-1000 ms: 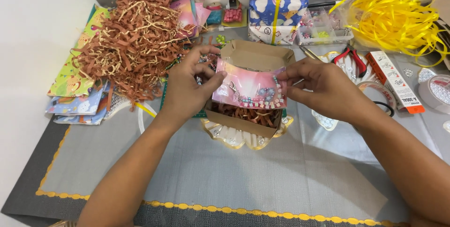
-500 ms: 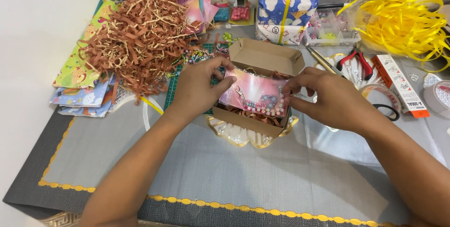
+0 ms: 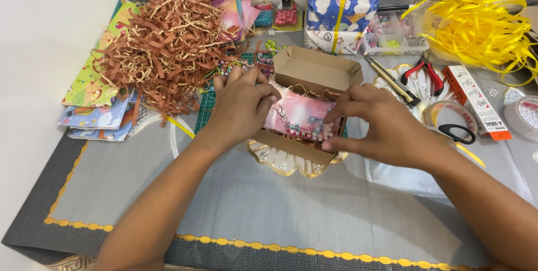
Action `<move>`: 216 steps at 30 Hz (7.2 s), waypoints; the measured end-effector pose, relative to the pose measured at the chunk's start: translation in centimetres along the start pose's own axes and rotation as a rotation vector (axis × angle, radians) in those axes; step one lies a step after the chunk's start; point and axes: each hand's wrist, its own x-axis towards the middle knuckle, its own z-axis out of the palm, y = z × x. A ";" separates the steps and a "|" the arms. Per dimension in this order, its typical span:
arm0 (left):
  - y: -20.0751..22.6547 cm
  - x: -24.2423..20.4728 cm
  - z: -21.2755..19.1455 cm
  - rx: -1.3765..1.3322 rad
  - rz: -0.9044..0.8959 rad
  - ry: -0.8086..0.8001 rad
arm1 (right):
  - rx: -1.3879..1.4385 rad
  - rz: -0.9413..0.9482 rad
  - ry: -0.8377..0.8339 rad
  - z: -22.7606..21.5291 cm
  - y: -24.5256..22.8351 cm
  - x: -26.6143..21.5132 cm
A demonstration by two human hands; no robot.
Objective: Filling a small box with shredded paper, placing a jewelry item inside, and preparing to wrap the box with decorative paper.
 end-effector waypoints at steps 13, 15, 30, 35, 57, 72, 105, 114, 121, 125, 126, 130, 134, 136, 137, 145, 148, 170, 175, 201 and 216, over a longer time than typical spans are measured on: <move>-0.1 -0.2 4.0 -0.511 -0.212 0.178 | -0.414 0.032 -0.197 -1.1 0.2 -1.4; 0.4 -0.1 4.4 -0.937 -0.544 -0.030 | -0.195 0.092 -0.299 -2.3 0.2 -0.8; -0.2 -1.4 8.3 -1.366 -0.456 0.118 | 0.729 0.856 0.408 4.0 9.2 2.0; -0.6 -1.3 9.4 -1.358 -0.390 0.183 | 0.866 0.769 0.371 4.6 10.1 1.7; 0.5 -1.9 8.6 -1.217 -0.309 0.286 | 0.235 0.435 0.280 1.1 6.9 0.9; -0.1 -1.2 8.5 -1.316 -0.338 0.269 | -0.134 0.161 0.296 1.5 3.1 0.3; 0.1 -1.2 7.6 -1.263 -0.235 0.302 | 0.149 0.045 0.608 9.8 14.0 -0.8; 1.6 -0.9 6.6 -1.199 -0.225 0.378 | 0.132 0.019 0.626 9.7 13.4 -0.8; 1.0 -1.0 5.6 -0.947 -0.132 0.434 | 0.171 0.000 0.652 10.2 13.2 -0.5; 0.6 -1.1 5.3 -0.925 -0.066 0.432 | 0.390 -0.054 0.661 9.3 11.5 0.3; 0.1 -1.2 5.5 -0.951 -0.065 0.426 | 0.430 -0.096 0.656 8.6 10.2 0.7; -1.3 -1.0 5.8 -0.974 -0.037 0.454 | 0.433 -0.108 0.584 6.9 8.6 0.3; -1.8 -0.9 5.8 -0.973 0.041 0.421 | 0.438 -0.080 0.577 6.7 7.7 0.1; -1.8 -0.9 5.3 -0.963 0.057 0.413 | 0.429 -0.077 0.575 6.9 8.2 0.1; -1.8 -0.9 5.0 -0.918 0.087 0.385 | 0.405 -0.081 0.558 7.0 8.5 0.0; -2.2 -0.8 2.3 -0.709 0.235 0.272 | 0.237 -0.018 0.450 6.5 7.1 0.0; -2.8 -0.6 1.6 -0.630 0.291 0.207 | 0.175 0.008 0.409 6.9 8.2 -0.3; -2.4 -1.0 3.0 -0.786 0.042 -0.145 | 0.173 0.312 -0.253 -4.7 1.1 1.7; -2.4 -1.3 4.5 -0.777 0.066 -0.089 | 0.105 0.303 -0.254 -4.8 1.5 1.6; -0.9 -1.8 4.4 -0.626 0.172 0.094 | -0.111 0.119 -0.071 -0.7 4.7 0.7; -1.7 -1.5 6.3 -0.604 0.071 0.261 | 0.455 0.112 0.131 4.4 10.5 0.7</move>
